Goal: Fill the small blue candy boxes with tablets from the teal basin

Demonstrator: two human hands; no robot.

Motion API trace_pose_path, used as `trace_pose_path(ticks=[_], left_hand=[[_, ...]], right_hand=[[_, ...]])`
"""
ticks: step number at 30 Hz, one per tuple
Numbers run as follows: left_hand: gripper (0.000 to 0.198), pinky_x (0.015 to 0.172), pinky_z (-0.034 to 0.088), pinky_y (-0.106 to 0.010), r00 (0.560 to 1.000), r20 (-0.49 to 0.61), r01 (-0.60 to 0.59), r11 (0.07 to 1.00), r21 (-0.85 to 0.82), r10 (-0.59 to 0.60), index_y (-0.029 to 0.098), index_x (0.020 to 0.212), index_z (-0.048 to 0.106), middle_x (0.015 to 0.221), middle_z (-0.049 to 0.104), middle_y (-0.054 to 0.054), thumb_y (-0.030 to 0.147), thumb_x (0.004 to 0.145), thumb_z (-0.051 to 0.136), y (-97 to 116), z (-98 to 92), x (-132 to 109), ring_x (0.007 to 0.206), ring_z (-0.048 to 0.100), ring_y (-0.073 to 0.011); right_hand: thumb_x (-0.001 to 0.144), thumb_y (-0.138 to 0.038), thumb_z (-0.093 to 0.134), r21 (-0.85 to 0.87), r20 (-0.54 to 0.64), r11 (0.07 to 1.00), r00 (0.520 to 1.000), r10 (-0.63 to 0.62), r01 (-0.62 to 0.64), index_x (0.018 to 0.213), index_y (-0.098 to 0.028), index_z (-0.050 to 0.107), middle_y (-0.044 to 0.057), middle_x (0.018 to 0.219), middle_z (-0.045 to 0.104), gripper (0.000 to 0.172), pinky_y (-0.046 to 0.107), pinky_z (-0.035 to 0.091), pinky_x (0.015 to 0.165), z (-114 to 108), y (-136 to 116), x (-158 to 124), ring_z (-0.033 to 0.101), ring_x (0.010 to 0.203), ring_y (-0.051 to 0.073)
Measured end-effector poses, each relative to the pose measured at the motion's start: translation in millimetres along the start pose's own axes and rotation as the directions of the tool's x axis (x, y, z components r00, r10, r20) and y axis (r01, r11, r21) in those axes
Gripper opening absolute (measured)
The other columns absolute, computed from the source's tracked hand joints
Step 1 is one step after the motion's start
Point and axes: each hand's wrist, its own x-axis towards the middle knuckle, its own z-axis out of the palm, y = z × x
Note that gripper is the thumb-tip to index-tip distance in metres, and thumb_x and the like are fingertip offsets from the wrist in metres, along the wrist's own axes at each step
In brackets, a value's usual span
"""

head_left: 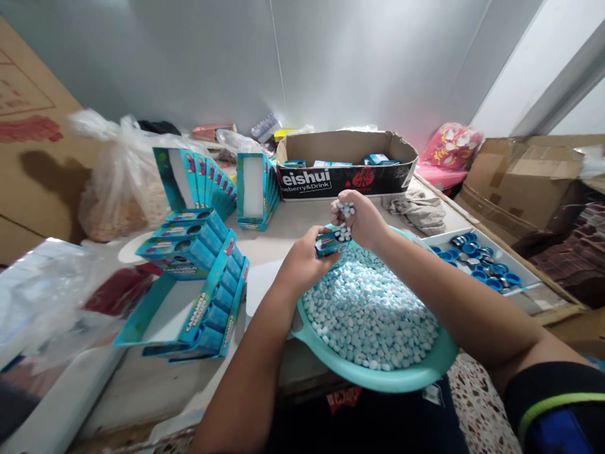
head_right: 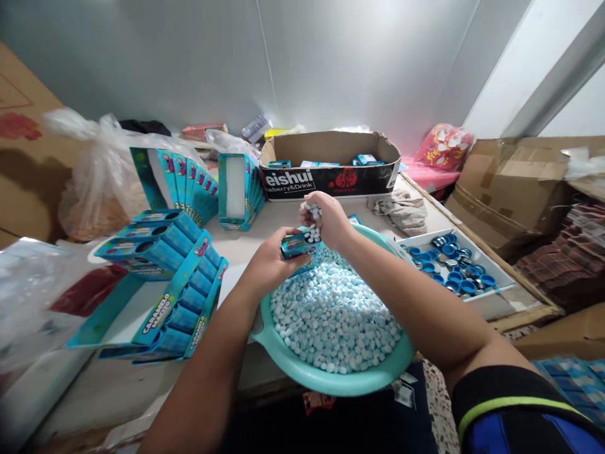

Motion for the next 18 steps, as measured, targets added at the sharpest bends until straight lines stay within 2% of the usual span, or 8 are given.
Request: trace_pose_path(ticks=[6,11,15,18], left_hand=[[0.049,0.079,0.054,-0.035,1.000,-0.013,-0.016,1.000,-0.018,0.016,0.023,0.122,0.060,0.102,0.075,-0.005,0.038,0.080,0.081,-2.1,-0.7,0.1,0.091,0.072,-0.0262],[0.049,0.081,0.053,-0.037,0.999,-0.024,0.045,0.998,-0.048,-0.046,0.023,0.120,0.060,0.102,0.075,-0.006,0.039,0.078,0.082,0.4,-0.2,1.5,0.092,0.072,-0.0278],[0.052,0.082,0.052,-0.038,0.992,-0.093,0.084,0.996,-0.032,-0.086,0.025,0.118,0.058,0.107,0.074,-0.006,0.037,0.075,0.084,0.6,1.9,3.1,0.097,0.071,-0.0298],[0.055,0.078,0.052,-0.037,0.985,-0.151,0.071,0.993,-0.095,-0.085,0.025,0.115,0.052,0.099,0.073,-0.005,0.039,0.074,0.085,-1.7,2.7,2.6,0.091,0.071,-0.0281]], right_hand=[[0.068,-0.047,0.067,-0.053,0.064,0.998,0.997,-0.036,0.039,0.070,-0.023,0.045,0.000,0.075,0.058,0.032,0.029,0.050,0.070,2.1,-1.4,-2.0,0.057,0.068,0.015],[0.073,-0.052,0.068,-0.041,0.130,0.997,0.990,-0.062,0.068,0.070,-0.021,0.056,0.002,0.074,0.061,0.033,0.031,0.053,0.076,1.8,1.4,-1.7,0.059,0.072,0.016],[0.079,-0.057,0.063,-0.123,0.165,0.989,0.984,-0.065,0.086,0.079,-0.020,0.068,0.004,0.078,0.065,0.038,0.034,0.053,0.082,0.2,2.5,-2.0,0.063,0.078,0.018],[0.082,-0.059,0.060,-0.164,0.210,0.982,0.976,-0.059,0.094,0.088,-0.019,0.072,0.006,0.082,0.069,0.042,0.036,0.051,0.088,-1.4,2.6,-1.4,0.065,0.081,0.019]])
